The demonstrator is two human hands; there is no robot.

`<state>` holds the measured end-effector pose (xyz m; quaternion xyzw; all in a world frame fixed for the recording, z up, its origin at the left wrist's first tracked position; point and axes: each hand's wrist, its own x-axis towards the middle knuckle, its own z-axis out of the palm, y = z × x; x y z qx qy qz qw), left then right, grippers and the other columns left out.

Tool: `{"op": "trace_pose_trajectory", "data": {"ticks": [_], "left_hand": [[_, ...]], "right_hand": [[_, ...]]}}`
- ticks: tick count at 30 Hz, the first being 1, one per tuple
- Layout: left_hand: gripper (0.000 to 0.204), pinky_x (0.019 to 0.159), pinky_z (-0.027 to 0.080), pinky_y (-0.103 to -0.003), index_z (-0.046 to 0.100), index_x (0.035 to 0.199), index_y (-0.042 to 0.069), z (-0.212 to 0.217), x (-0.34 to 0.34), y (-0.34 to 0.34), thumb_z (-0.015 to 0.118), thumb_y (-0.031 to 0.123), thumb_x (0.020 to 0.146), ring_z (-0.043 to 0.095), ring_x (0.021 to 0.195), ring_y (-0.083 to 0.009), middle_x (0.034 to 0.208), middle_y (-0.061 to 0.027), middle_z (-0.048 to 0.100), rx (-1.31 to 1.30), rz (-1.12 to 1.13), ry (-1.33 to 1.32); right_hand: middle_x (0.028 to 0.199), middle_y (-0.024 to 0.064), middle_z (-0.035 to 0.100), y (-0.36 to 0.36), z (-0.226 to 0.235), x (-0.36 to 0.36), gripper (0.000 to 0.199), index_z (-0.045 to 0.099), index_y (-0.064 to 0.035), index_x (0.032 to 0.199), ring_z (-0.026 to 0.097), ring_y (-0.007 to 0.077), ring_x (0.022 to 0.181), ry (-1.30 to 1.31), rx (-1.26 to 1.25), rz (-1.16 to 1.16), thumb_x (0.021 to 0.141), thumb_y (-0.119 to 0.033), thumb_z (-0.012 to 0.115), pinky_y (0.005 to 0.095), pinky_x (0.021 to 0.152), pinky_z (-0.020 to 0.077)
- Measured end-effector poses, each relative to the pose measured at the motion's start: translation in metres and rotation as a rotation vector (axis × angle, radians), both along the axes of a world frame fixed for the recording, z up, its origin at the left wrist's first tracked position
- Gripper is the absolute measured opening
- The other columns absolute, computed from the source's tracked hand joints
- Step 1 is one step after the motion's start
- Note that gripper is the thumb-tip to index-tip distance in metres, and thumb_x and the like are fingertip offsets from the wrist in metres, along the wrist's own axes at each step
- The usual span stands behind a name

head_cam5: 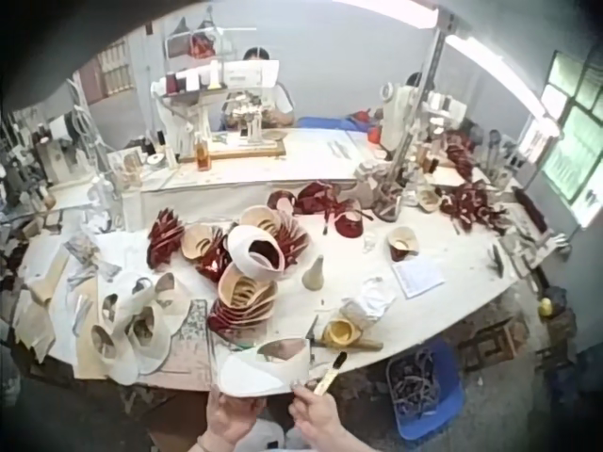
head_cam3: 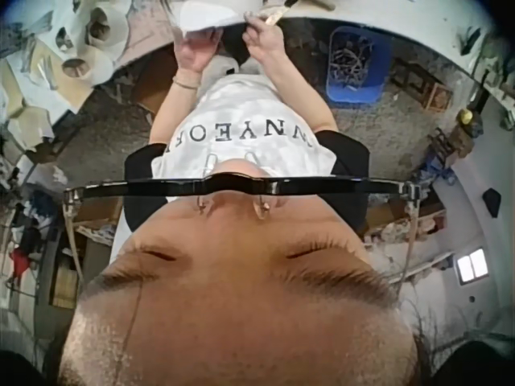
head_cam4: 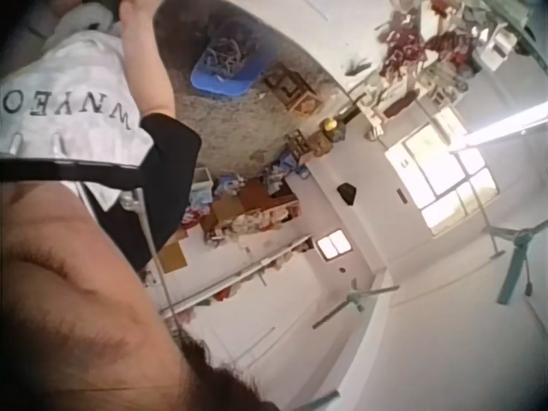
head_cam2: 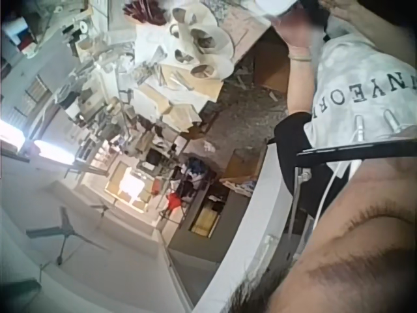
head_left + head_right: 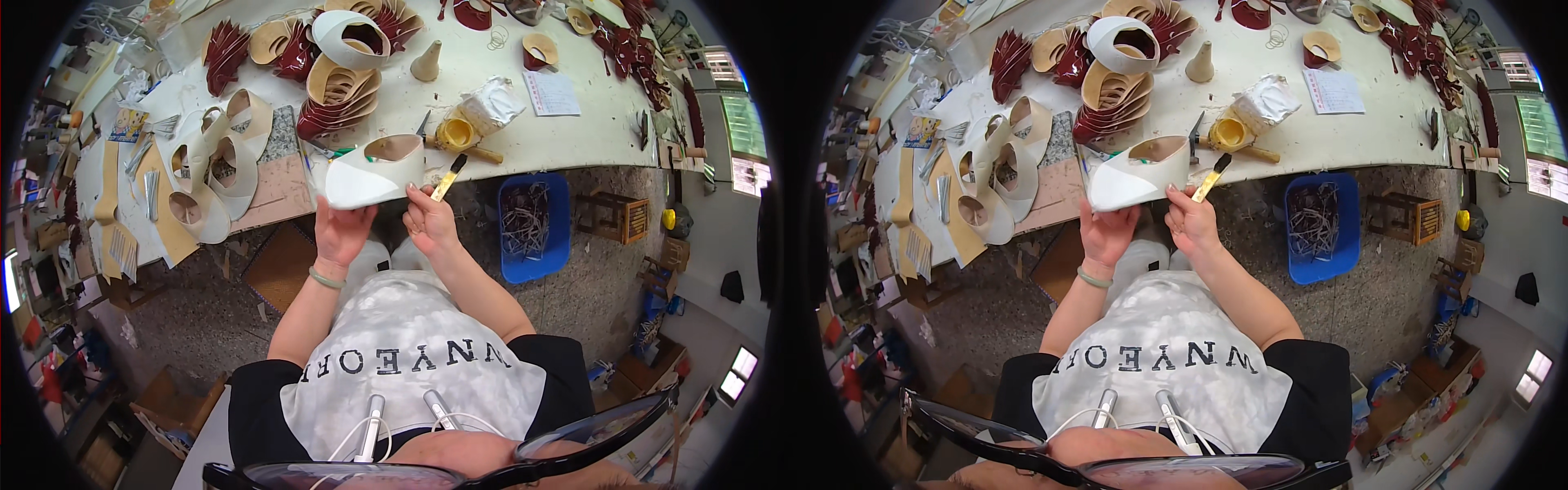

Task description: The person applies glue to shoe upper components using a brush, threads plastic ties through shoe uppers by hand, and attaches metal strips onto adhesive backing paper.

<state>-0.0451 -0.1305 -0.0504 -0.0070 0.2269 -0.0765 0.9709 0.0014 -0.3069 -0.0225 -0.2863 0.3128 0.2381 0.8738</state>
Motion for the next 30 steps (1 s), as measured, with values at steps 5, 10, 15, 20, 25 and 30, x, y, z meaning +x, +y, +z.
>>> {"op": "trace_pose_trajectory", "data": {"ticks": [5,10,15,20,25,30], "left_hand": [[0.037,0.099,0.04,-0.038,0.046,0.13,0.008,0.028,0.016,-0.045,0.051,0.017,0.094,0.054,0.113,-0.02,0.125,-0.0072,0.055,0.631,-0.04,-0.085],[0.035,0.092,0.048,-0.039,0.044,0.13,0.005,0.017,0.031,-0.027,0.048,0.012,0.096,0.059,0.106,-0.0213,0.124,-0.0085,0.056,0.725,-0.016,-0.014],[0.045,0.098,0.043,-0.049,0.034,0.138,0.007,0.019,0.034,-0.011,0.035,0.033,0.101,0.047,0.122,-0.0294,0.135,-0.0128,0.046,0.568,-0.062,0.046],[0.046,0.1,0.041,-0.049,0.033,0.138,0.007,0.02,0.039,-0.019,0.039,0.031,0.1,0.045,0.124,-0.0286,0.136,-0.0125,0.045,0.539,-0.101,0.087],[0.045,0.102,0.04,-0.05,0.034,0.137,0.007,0.012,0.046,-0.023,0.043,0.029,0.099,0.043,0.125,-0.0284,0.136,-0.012,0.044,0.56,-0.094,-0.032],[0.042,0.101,0.041,-0.05,0.033,0.136,0.009,0.014,0.056,-0.038,0.037,0.03,0.101,0.046,0.122,-0.0333,0.135,-0.0129,0.044,0.48,-0.04,-0.081]], "right_hand": [[0.064,-0.002,0.051,0.006,0.011,-0.006,0.012,0.054,-0.0147,0.086,0.032,0.0058,0.038,-0.129,-0.171,0.131,0.087,-0.009,0.064,0.0229,0.036,0.0218],[0.077,0.0046,0.062,-0.073,-0.043,0.038,0.021,0.061,-0.0056,0.097,0.055,0.0158,0.063,-0.557,-1.28,0.215,0.091,-0.026,0.06,0.0278,0.057,0.0444],[0.097,0.0133,0.065,-0.122,-0.045,0.089,0.041,0.064,-0.009,0.098,0.063,0.0347,0.089,-0.526,-1.909,0.803,0.093,-0.044,0.043,0.0456,0.077,0.0481],[0.096,0.0134,0.064,-0.119,-0.064,0.111,0.034,0.064,-0.0098,0.095,0.063,0.0331,0.088,-0.452,-2.03,1.053,0.091,-0.039,0.047,0.0465,0.077,0.0484],[0.09,0.0109,0.064,-0.133,-0.061,0.094,0.028,0.067,-0.0135,0.093,0.063,0.0335,0.081,-0.635,-2.079,0.822,0.088,-0.037,0.053,0.046,0.07,0.0488],[0.084,0.0113,0.062,-0.117,-0.019,0.05,0.03,0.067,-0.0119,0.098,0.062,0.0325,0.077,-0.688,-1.633,0.527,0.088,-0.038,0.057,0.0446,0.067,0.0478]]}}
